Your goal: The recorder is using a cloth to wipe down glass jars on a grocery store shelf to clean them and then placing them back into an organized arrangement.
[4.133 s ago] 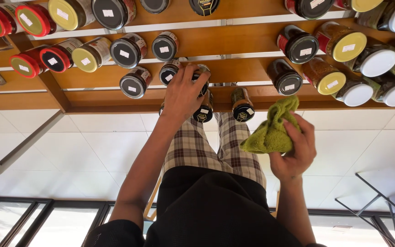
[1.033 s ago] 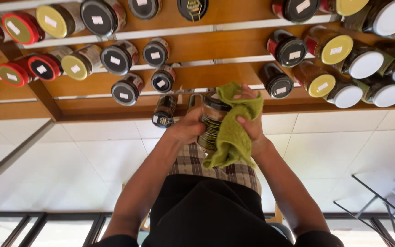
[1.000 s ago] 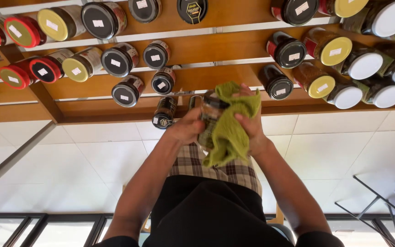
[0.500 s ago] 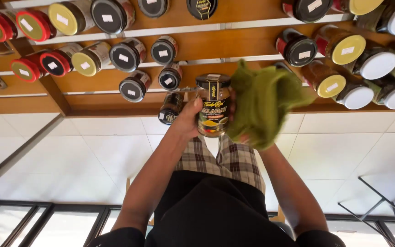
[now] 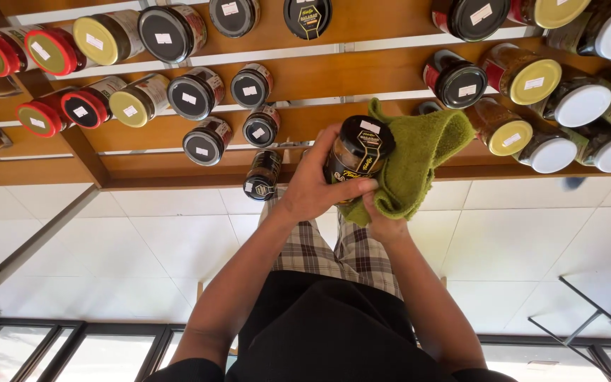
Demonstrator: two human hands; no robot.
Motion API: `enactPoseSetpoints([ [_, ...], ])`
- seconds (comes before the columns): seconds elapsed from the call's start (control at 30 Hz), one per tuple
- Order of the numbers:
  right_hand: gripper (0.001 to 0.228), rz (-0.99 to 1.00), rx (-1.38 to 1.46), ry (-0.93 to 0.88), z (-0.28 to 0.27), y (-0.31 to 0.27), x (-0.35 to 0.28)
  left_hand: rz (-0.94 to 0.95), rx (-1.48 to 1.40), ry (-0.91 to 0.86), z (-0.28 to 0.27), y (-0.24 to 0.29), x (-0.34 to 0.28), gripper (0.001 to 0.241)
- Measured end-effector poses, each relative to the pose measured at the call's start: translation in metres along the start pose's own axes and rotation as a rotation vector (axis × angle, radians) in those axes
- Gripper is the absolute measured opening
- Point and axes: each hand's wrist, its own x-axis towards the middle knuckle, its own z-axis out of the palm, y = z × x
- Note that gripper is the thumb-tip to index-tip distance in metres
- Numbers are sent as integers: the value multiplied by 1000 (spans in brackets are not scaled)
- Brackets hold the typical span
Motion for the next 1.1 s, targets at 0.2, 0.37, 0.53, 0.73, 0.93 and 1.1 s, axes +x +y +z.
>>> enactPoseSetpoints([
  [0.2,43,-55,203,78,-1,-57,29,40,358,84,1,24,34,85],
  [0.37,58,56,394,156,3,-76,47,103,623,169,11,33,65,78],
  [0.53,63,70,347,182,1,-82,58,132,627,238,15,27,96,73],
  [0.73,69,83,250,149,-1,-97,63,278,801,367,14,-4,133,75],
  [0.93,73,136,325,87,-2,-102,67,378,835,374,15,-25,163,74],
  [1.1,71,146,264,74,-6,-102,71,302,857,408,10,-33,183,76],
])
